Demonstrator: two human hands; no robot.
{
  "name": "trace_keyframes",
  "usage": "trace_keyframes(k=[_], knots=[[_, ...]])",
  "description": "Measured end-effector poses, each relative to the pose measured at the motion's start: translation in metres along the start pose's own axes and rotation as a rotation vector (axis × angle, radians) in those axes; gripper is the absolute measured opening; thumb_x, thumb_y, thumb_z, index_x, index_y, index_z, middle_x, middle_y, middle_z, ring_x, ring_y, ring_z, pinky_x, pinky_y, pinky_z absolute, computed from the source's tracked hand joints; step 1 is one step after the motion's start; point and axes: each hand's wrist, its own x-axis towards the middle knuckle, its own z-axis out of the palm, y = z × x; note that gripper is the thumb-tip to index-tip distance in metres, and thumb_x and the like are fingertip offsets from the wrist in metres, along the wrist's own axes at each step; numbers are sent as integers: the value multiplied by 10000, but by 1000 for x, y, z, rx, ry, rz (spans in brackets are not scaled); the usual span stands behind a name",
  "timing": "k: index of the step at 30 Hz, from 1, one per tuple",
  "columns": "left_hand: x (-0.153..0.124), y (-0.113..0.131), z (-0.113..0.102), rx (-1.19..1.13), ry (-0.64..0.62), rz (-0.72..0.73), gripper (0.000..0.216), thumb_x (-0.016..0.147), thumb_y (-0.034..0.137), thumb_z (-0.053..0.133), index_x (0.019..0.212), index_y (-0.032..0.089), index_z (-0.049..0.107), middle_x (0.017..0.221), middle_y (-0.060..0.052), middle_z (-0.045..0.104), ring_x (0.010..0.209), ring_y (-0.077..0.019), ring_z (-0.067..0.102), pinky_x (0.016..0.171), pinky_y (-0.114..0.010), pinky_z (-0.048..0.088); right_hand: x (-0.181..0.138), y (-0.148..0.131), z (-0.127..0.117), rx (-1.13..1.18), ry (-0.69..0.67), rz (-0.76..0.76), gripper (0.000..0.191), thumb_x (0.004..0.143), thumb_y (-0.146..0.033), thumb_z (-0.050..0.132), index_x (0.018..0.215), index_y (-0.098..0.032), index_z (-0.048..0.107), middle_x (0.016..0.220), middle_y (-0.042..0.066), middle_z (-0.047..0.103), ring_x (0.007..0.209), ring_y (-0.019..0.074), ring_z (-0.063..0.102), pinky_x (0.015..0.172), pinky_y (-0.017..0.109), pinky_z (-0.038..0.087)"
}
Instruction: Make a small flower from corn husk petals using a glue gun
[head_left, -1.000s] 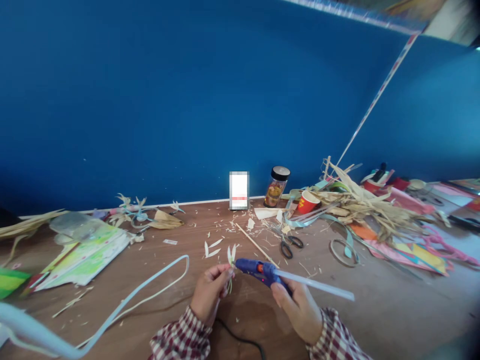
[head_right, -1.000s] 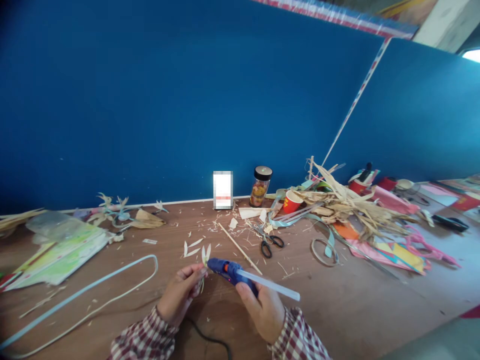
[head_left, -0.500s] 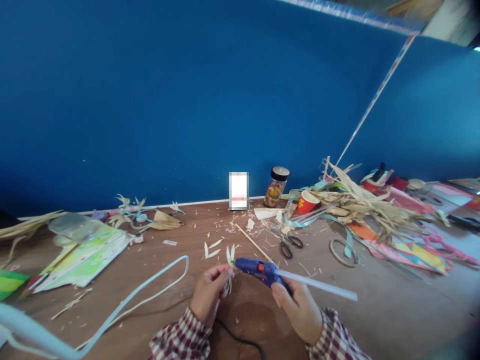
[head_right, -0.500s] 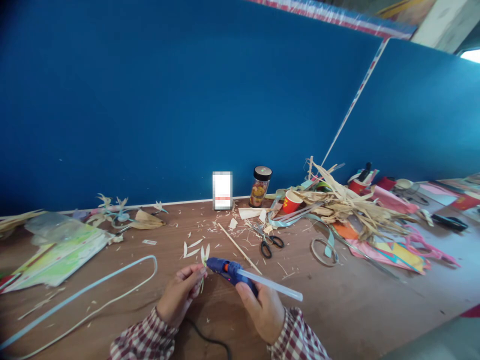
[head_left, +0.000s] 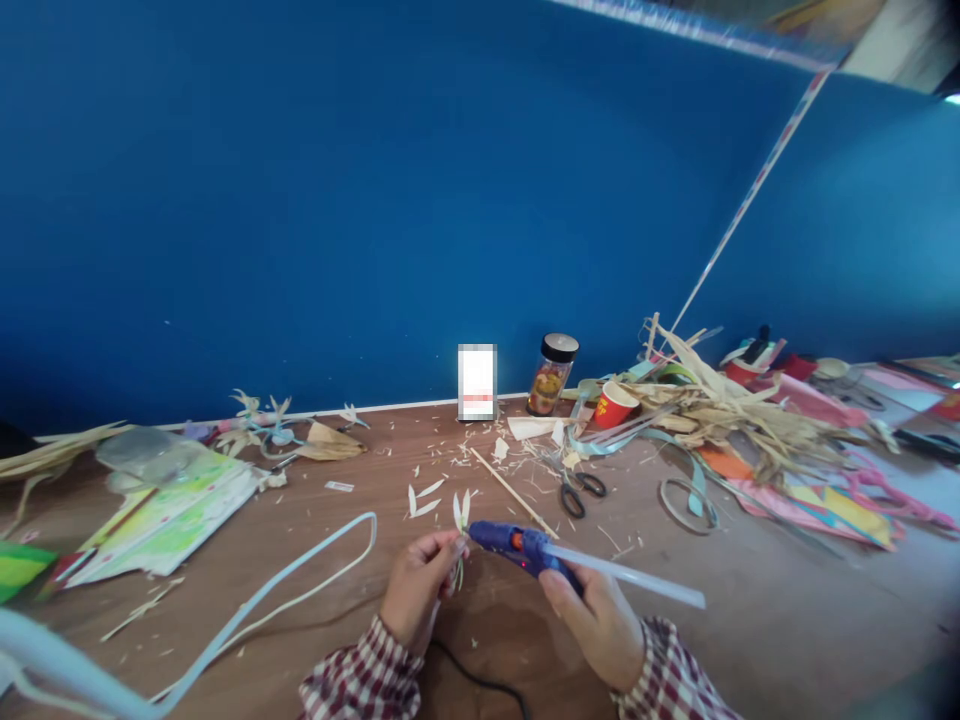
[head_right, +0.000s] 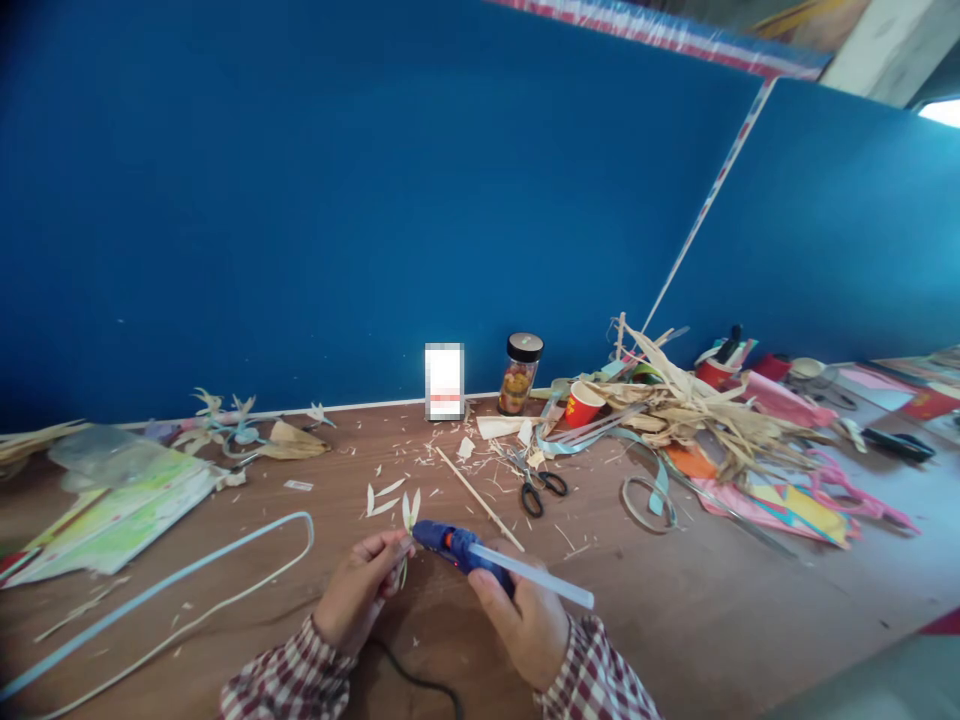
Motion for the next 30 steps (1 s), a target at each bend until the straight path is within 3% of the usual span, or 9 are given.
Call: trace_keyframes(k=[4, 8, 16, 21, 26, 30], knots=[[-1, 1, 0, 5, -2, 7, 239, 676, 335, 628, 604, 111, 589, 359, 71, 391, 335, -25, 284, 365, -176, 194, 1, 0, 0, 6, 18, -13, 329, 819, -402, 398, 874, -154, 605, 612, 22, 570, 592, 158, 515, 595, 253, 422], [-2, 3, 1, 17, -10, 7, 242, 677, 336, 625, 595, 113, 585, 358, 72, 386, 337, -26, 279, 367, -177, 189, 1, 4, 2, 57, 19, 14, 338, 818, -410, 406, 798, -145, 614, 572, 17, 554, 561, 148, 501, 533, 231, 408], [-3, 4, 2, -7, -8, 0, 227, 674, 332, 628, 609, 118, 589, 361, 77, 383, 336, -32, 276, 366, -179, 181, 1, 13, 4, 314, 27, 25, 326, 824, -417, 408, 725, -144, 557, 510, -20, 454, 469, 100, 398, 458, 210, 333], [-4, 4, 2, -6, 29, -13, 235, 637, 343, 654, 613, 115, 602, 391, 64, 416, 348, -32, 279, 356, -173, 207, 7, 15, 7, 624, -101, 73, 309, 825, -414, 433, 765, -131, 538, 492, -34, 412, 459, 84, 359, 460, 215, 290], [-4, 5, 3, -4, 20, 7, 234, 646, 337, 646, 598, 112, 605, 357, 72, 385, 337, -31, 280, 359, -175, 195, 7, 3, 10, 1131, -140, 190, 311, 805, -460, 453, 888, -166, 512, 603, -20, 432, 538, 97, 405, 542, 251, 373], [-3, 3, 2, -18, 38, 1, 231, 642, 336, 651, 609, 111, 612, 364, 70, 393, 336, -30, 274, 357, -173, 187, 8, -1, 12, 1235, -188, 231, 372, 787, -518, 442, 841, -162, 534, 536, -48, 379, 464, 73, 339, 538, 261, 392]])
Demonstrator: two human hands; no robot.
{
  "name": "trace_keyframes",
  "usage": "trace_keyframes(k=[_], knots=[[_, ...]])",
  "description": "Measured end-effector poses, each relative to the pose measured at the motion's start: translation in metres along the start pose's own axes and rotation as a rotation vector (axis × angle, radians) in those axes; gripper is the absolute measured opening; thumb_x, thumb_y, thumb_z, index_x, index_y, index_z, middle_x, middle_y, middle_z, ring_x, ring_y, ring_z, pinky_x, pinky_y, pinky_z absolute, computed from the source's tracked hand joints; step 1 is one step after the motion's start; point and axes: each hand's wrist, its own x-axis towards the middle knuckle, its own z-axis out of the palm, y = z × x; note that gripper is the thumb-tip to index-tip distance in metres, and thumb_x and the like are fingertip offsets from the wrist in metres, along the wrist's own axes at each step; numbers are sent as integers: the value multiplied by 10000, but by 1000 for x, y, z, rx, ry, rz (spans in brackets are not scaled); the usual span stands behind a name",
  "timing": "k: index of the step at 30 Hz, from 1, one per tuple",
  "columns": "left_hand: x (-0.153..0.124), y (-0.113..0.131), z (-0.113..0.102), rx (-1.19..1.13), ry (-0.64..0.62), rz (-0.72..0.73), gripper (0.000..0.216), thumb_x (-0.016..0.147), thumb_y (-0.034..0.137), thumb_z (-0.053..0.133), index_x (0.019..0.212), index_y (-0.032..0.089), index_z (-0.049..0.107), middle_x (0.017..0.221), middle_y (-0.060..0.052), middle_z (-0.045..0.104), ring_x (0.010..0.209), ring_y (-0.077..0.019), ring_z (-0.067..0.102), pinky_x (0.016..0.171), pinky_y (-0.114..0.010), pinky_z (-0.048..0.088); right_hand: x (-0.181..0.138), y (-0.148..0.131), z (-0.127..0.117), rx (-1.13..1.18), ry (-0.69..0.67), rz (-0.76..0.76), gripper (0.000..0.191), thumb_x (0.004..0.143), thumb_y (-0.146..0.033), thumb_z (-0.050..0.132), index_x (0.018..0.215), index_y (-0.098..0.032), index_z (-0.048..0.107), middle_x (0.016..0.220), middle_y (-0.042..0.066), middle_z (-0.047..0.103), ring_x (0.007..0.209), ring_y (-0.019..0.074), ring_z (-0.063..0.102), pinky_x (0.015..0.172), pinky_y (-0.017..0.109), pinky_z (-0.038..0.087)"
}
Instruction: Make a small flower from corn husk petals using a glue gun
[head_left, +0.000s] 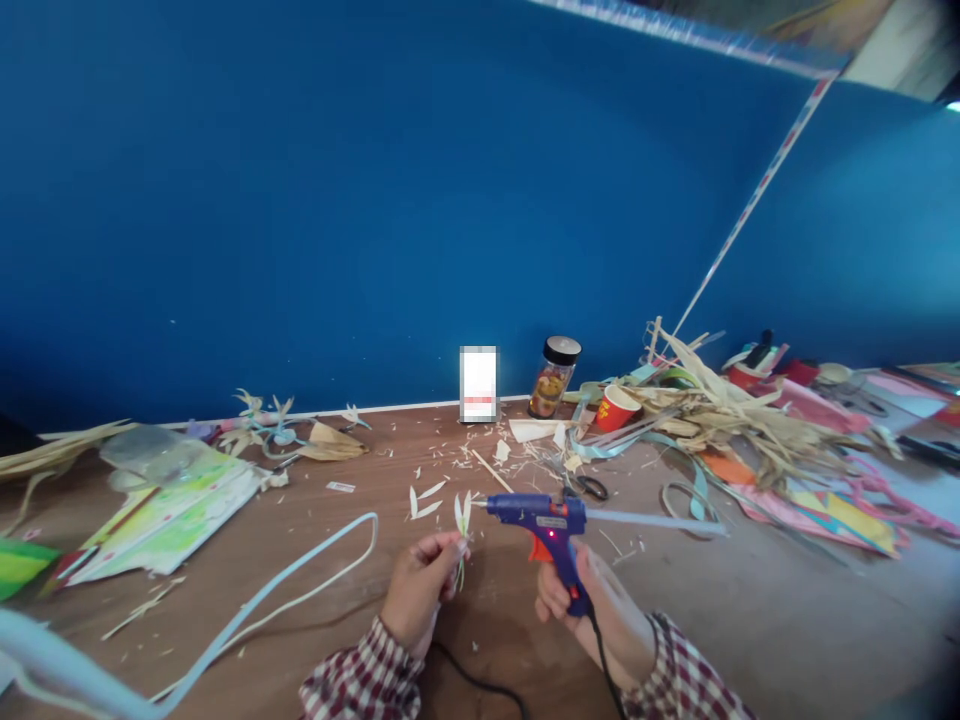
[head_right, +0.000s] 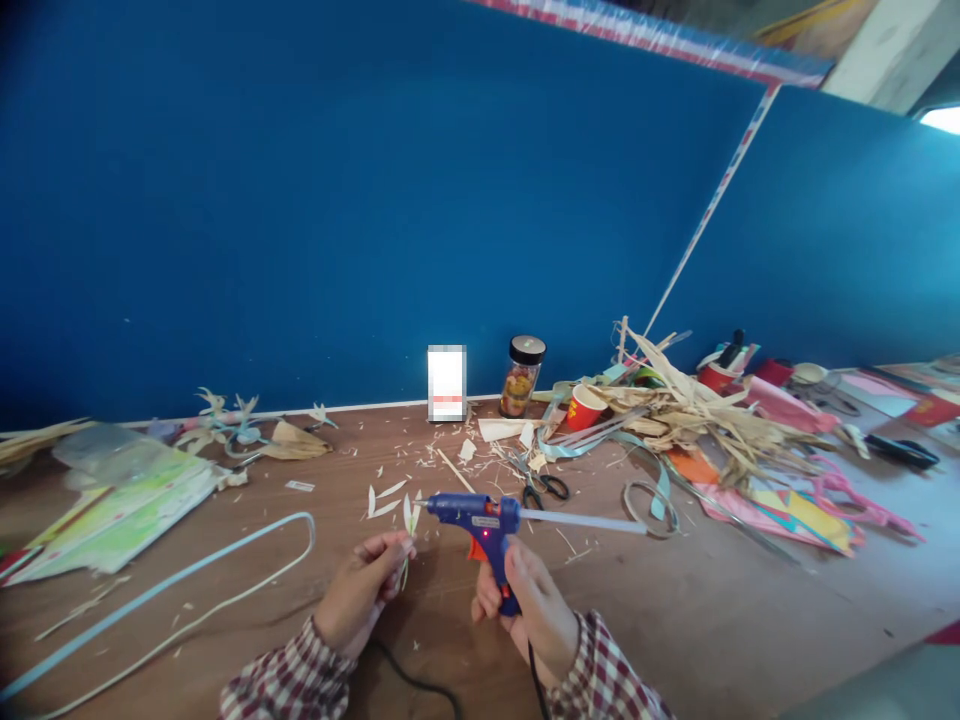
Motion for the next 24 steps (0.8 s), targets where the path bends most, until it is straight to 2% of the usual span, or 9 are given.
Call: trace_keyframes(k=[4, 9, 14, 18, 24], knots=[[1, 0, 0, -18, 2, -27, 235, 613, 337, 672, 597, 113, 605, 387, 61, 417, 348, -33, 271, 355, -170, 192, 4, 3, -6, -121, 44, 14, 459, 784, -553, 410, 859, -127, 565, 499, -48, 374, 442, 79, 356, 524, 261, 396], [1, 2, 0, 11, 2, -33, 242, 634, 355, 654, 593, 124, 595, 358, 75, 382, 341, -39, 268, 360, -173, 191, -1, 0, -10, -466, 29, 0, 438, 824, -517, 351, 927, -150, 569, 619, 5, 462, 518, 109, 430, 517, 243, 381], [1, 1, 0, 55, 9, -15, 266, 651, 385, 633, 597, 127, 595, 366, 72, 385, 339, -41, 278, 360, -174, 199, -6, -2, -11, -797, 79, -58, 401, 852, -463, 330, 920, -157, 580, 632, 14, 483, 563, 121, 438, 540, 238, 362], [0, 1, 0, 59, 16, -23, 265, 647, 392, 633, 617, 130, 605, 380, 72, 393, 346, -41, 268, 355, -167, 201, -5, 1, -13, -876, 120, -101, 422, 855, -459, 327, 931, -133, 583, 627, 16, 496, 571, 121, 452, 543, 235, 368], [-1, 3, 0, 87, 8, -12, 266, 666, 383, 618, 609, 124, 592, 357, 80, 359, 340, -37, 259, 360, -169, 194, -5, 4, -19, -920, 89, -82, 406, 873, -421, 313, 953, -122, 576, 631, 13, 503, 573, 114, 456, 535, 225, 362]])
